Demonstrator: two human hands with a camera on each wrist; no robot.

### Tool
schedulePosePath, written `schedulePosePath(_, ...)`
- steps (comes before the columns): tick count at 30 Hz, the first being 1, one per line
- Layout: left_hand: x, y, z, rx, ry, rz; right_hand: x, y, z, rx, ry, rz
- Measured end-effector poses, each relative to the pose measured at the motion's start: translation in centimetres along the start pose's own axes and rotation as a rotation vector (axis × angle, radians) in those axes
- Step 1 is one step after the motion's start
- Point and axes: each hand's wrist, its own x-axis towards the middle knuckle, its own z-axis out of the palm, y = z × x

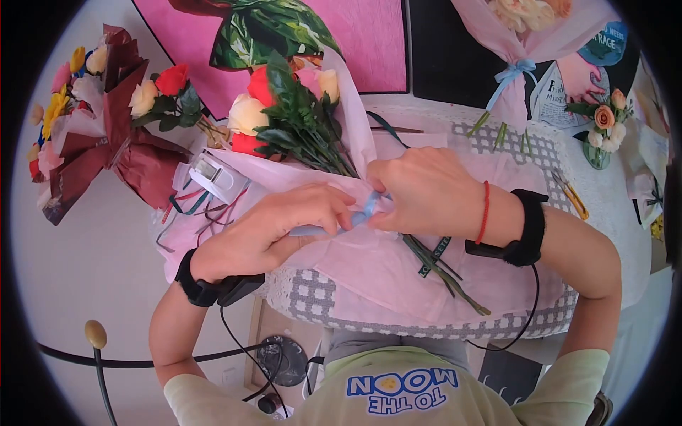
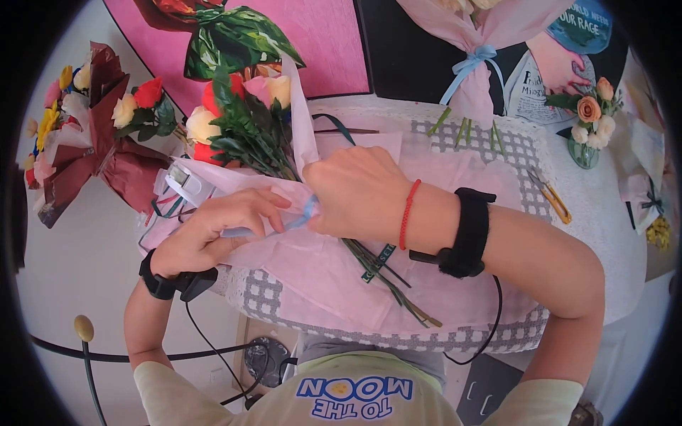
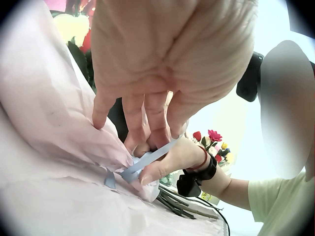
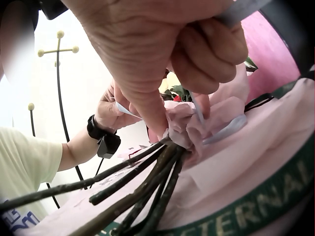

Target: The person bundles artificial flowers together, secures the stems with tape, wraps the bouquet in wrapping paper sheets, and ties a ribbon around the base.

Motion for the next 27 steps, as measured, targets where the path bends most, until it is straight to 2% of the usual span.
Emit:
schedulePosePath(4,0.2,-0.2,0.0,-0.093,0.078,-0.055,0.0,-0.2,0.1,-0.022,0.005,-0.043)
schedulePosePath(9,1.6,0.2,0.4,0.083,0.254,-0.042,-0.3,-0.6,0.9,-0.048,0.037,-0.267)
schedulePosePath(13,2.2,-1.0,1.0,0.027,0.351,-0.047,-0.1,-0.6,0.7,-0.091,-0.04,-0.213)
schedulePosePath(15,2.3,-1.2,1.7,-0.261,0.495,-0.108,0.0,-0.6,0.6,-0.006,-0.051,-0.152)
schedulePosePath(16,2.3,-1.1,2.0,-0.258,0.497,-0.106,0.0,-0.5,0.7,-0.009,-0.049,-0.155)
schedulePosePath(18,2.3,-0.5,2.3,-0.273,0.625,-0.168,0.1,-0.4,0.9,0.204,0.03,-0.111)
schedulePosePath(21,2.1,-1.2,2.9,-0.423,0.566,-0.226,0.4,-0.1,0.6,0.286,0.063,-0.094)
schedulePosePath(25,2.2,-1.7,3.4,-0.428,0.567,-0.232,0.6,0.2,-0.1,0.313,0.089,-0.086)
schedulePosePath(27,2.3,-1.7,3.3,-0.381,0.481,-0.33,0.9,0.4,-0.4,0.307,0.03,-0.097)
